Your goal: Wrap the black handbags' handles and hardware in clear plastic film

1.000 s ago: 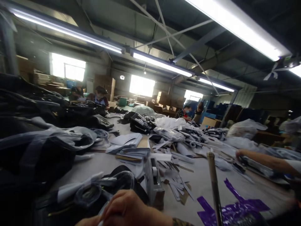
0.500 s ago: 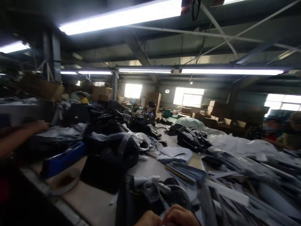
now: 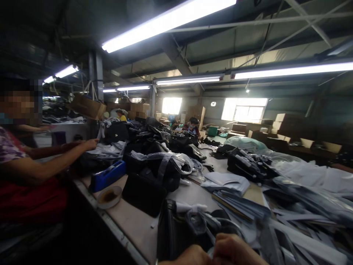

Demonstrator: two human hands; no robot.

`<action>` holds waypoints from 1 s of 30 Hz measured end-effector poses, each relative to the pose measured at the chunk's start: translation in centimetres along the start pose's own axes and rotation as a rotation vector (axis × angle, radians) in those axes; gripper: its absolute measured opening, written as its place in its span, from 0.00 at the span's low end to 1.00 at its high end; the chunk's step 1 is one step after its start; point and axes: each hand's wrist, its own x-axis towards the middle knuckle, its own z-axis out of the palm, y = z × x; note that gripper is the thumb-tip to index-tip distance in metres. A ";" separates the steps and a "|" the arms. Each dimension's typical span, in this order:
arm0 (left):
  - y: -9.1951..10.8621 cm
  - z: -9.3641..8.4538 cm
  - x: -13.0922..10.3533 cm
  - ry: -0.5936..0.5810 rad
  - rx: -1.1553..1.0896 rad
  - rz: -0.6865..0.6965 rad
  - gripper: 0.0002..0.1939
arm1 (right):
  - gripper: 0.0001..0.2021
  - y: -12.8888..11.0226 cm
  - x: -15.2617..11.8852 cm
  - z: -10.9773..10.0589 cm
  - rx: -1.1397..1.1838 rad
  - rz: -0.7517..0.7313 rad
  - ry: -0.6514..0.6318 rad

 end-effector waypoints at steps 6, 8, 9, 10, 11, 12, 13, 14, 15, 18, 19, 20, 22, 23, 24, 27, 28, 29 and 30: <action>4.2 1.2 -2.9 -0.039 0.041 -0.116 0.11 | 0.12 -3.7 -1.3 0.9 -0.234 -0.091 0.292; 4.7 1.0 -2.7 -0.050 0.132 -0.126 0.12 | 0.11 -3.7 -1.7 0.7 -0.273 -0.113 0.268; 4.7 0.9 -2.5 -0.071 0.156 -0.117 0.13 | 0.11 -3.6 -1.8 0.6 -0.284 -0.110 0.252; 4.6 0.8 -2.3 -0.090 0.174 -0.095 0.13 | 0.10 -3.4 -1.9 0.4 -0.275 -0.090 0.232; 4.4 0.8 -2.2 -0.106 0.186 -0.076 0.14 | 0.10 -3.2 -2.0 0.1 -0.244 -0.063 0.201; 4.3 0.8 -2.2 -0.121 0.200 -0.057 0.16 | 0.11 -3.0 -2.1 -0.3 -0.193 -0.025 0.153; 4.2 0.8 -2.2 -0.128 0.218 -0.046 0.17 | 0.13 -2.9 -2.1 -0.8 -0.126 0.013 0.090; 4.1 0.9 -2.3 -0.131 0.235 -0.044 0.18 | 0.15 -2.9 -2.1 -1.4 -0.049 0.044 0.014; 4.1 1.0 -2.3 -0.129 0.247 -0.047 0.20 | 0.17 -2.9 -2.2 -2.1 0.025 0.063 -0.064; 3.9 1.1 -2.4 -0.102 0.245 -0.058 0.23 | 0.14 -3.1 -2.2 -3.8 0.144 0.071 -0.230; 3.8 1.1 -2.4 -0.096 0.238 -0.055 0.24 | 0.13 -3.2 -2.1 -4.1 0.138 0.075 -0.251; 3.7 1.1 -2.3 -0.092 0.235 -0.049 0.23 | 0.11 -3.2 -2.1 -4.2 0.114 0.083 -0.258; 3.6 1.1 -2.2 -0.095 0.240 -0.042 0.22 | 0.08 -3.3 -2.0 -4.1 0.046 0.101 -0.250; 3.5 1.1 -2.2 -0.100 0.245 -0.042 0.22 | 0.08 -3.4 -2.0 -3.8 0.018 0.106 -0.242; 3.5 1.0 -2.2 -0.105 0.252 -0.047 0.22 | 0.09 -3.4 -1.9 -3.6 -0.002 0.111 -0.236; 3.6 1.1 -2.2 -0.110 0.280 -0.063 0.23 | 0.12 -3.6 -1.8 -2.9 -0.018 0.143 -0.230; 3.7 1.1 -2.3 -0.110 0.293 -0.066 0.22 | 0.12 -3.8 -1.7 -2.8 -0.017 0.158 -0.231; 3.8 1.1 -2.3 -0.111 0.310 -0.068 0.21 | 0.12 -3.9 -1.7 -2.7 -0.019 0.175 -0.232; 3.9 1.1 -2.3 -0.110 0.331 -0.071 0.21 | 0.11 -4.0 -1.6 -2.6 -0.023 0.192 -0.230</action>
